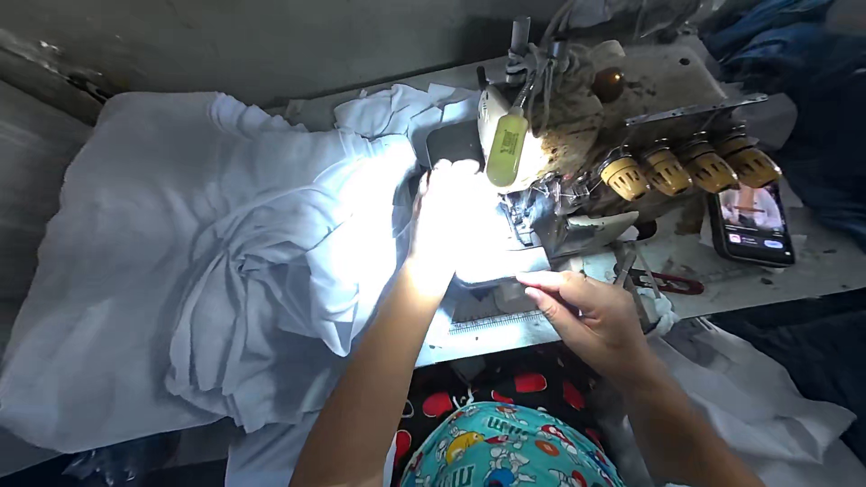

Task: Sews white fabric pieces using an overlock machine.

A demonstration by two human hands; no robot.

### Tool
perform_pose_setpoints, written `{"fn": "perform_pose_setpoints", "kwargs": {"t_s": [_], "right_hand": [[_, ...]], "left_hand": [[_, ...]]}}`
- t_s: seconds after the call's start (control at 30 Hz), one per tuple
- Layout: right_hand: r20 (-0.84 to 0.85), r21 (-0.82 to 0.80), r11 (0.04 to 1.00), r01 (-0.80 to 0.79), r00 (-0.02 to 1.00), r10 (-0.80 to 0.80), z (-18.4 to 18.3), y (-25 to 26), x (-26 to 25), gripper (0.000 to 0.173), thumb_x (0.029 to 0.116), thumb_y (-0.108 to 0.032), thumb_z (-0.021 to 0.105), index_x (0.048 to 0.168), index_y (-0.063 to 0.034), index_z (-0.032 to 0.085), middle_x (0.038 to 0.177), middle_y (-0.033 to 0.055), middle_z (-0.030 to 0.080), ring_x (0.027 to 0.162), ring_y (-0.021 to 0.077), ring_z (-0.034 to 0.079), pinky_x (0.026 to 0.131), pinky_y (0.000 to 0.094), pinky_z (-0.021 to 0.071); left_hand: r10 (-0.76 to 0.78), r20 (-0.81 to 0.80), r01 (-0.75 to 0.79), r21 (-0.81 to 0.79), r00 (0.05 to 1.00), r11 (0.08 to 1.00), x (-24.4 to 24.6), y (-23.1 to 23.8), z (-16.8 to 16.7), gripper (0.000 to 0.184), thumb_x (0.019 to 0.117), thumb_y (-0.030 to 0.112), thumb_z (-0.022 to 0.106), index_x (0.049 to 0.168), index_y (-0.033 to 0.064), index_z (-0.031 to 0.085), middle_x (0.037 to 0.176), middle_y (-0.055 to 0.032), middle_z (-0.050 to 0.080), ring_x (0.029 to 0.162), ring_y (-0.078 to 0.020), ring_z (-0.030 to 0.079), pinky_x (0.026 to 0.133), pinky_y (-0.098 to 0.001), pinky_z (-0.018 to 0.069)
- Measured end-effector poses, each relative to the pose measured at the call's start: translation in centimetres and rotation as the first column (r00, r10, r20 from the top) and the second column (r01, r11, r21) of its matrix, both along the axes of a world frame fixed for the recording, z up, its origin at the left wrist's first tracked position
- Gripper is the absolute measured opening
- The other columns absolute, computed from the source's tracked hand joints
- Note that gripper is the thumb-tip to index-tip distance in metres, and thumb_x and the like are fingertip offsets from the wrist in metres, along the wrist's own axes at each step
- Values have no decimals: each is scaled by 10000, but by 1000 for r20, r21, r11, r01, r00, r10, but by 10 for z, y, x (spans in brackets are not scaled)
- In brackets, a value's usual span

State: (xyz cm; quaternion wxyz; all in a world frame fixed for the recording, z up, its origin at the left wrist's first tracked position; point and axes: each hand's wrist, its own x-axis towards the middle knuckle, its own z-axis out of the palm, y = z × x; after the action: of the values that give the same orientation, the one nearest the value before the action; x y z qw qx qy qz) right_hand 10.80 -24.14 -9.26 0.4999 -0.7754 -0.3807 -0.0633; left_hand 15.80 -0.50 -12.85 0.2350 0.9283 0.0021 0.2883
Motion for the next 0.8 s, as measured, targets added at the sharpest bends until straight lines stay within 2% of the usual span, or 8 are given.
{"fn": "perform_pose_setpoints", "kwargs": {"t_s": [0.1, 0.23, 0.3, 0.43, 0.6, 0.67, 0.73, 0.8], "right_hand": [[23, 64, 995, -75, 997, 74, -1, 4, -3, 208, 1013, -151, 604, 1076, -28, 760, 923, 73, 732, 800, 2, 633, 752, 124, 501], [66, 60, 987, -152, 987, 148, -2, 8, -9, 247, 1032, -170, 590, 1235, -90, 705, 1276, 126, 657, 935, 29, 637, 802, 130, 516], [95, 12, 976, -217, 972, 215, -3, 9, -9, 298, 1066, -173, 525, 1331, -89, 633, 1330, 140, 642, 930, 68, 666, 797, 170, 540], [26, 32, 976, -217, 976, 216, -8, -1, 1, 219, 1021, -187, 586, 1132, -60, 726, 999, 73, 736, 869, 64, 679, 807, 212, 558], [9, 35, 998, 49, 999, -49, -3, -27, 24, 201, 968, -168, 631, 937, 1, 734, 877, 55, 723, 787, -33, 620, 750, 113, 500], [6, 36, 994, 101, 995, -101, -3, -35, 23, 222, 965, -188, 652, 939, 17, 732, 867, 54, 722, 770, -50, 616, 743, 98, 500], [-23, 54, 994, 94, 995, -93, -4, -38, 16, 222, 963, -194, 665, 940, 18, 728, 860, 37, 718, 762, -68, 609, 729, 87, 498], [-45, 64, 996, 63, 997, -61, -4, -37, 8, 207, 956, -180, 654, 938, 13, 728, 856, 28, 715, 760, -70, 604, 724, 88, 497]], "left_hand": [[76, -29, -80, -164, 997, 983, -53, -4, 47, 115, 944, 86, 650, 1023, 49, 726, 990, -90, 699, 925, -157, 669, 851, -316, 542], [179, -41, -184, -221, 983, 958, -118, -16, 60, 120, 883, 132, 705, 892, 13, 688, 1012, -129, 589, 868, -122, 594, 744, -226, 515], [106, -2, -104, -201, 994, 974, -141, -35, 52, 178, 908, 230, 715, 868, 63, 762, 892, -109, 694, 832, -142, 663, 746, -260, 543], [-225, -36, 215, -181, 974, 960, -143, -65, 59, 213, 1010, 187, 594, 995, 75, 775, 837, -43, 743, 753, -127, 700, 700, -287, 568], [-175, -3, 173, -138, 985, 975, -113, -61, 68, 179, 952, 161, 653, 979, 34, 777, 737, -75, 713, 644, -165, 673, 607, -302, 546], [-19, -131, 5, -108, 991, 994, -105, -35, 83, 199, 899, 68, 686, 1061, -41, 726, 904, -177, 721, 811, -265, 719, 746, -401, 594], [147, -299, -173, -62, 943, 983, -90, -3, 106, 278, 943, -23, 629, 1215, -82, 643, 1179, -266, 670, 1066, -378, 683, 944, -494, 540], [255, -417, -248, 72, 873, 966, -70, 34, 100, 272, 985, -59, 560, 1246, -87, 630, 1289, -300, 608, 1204, -457, 598, 1025, -554, 475]]}}
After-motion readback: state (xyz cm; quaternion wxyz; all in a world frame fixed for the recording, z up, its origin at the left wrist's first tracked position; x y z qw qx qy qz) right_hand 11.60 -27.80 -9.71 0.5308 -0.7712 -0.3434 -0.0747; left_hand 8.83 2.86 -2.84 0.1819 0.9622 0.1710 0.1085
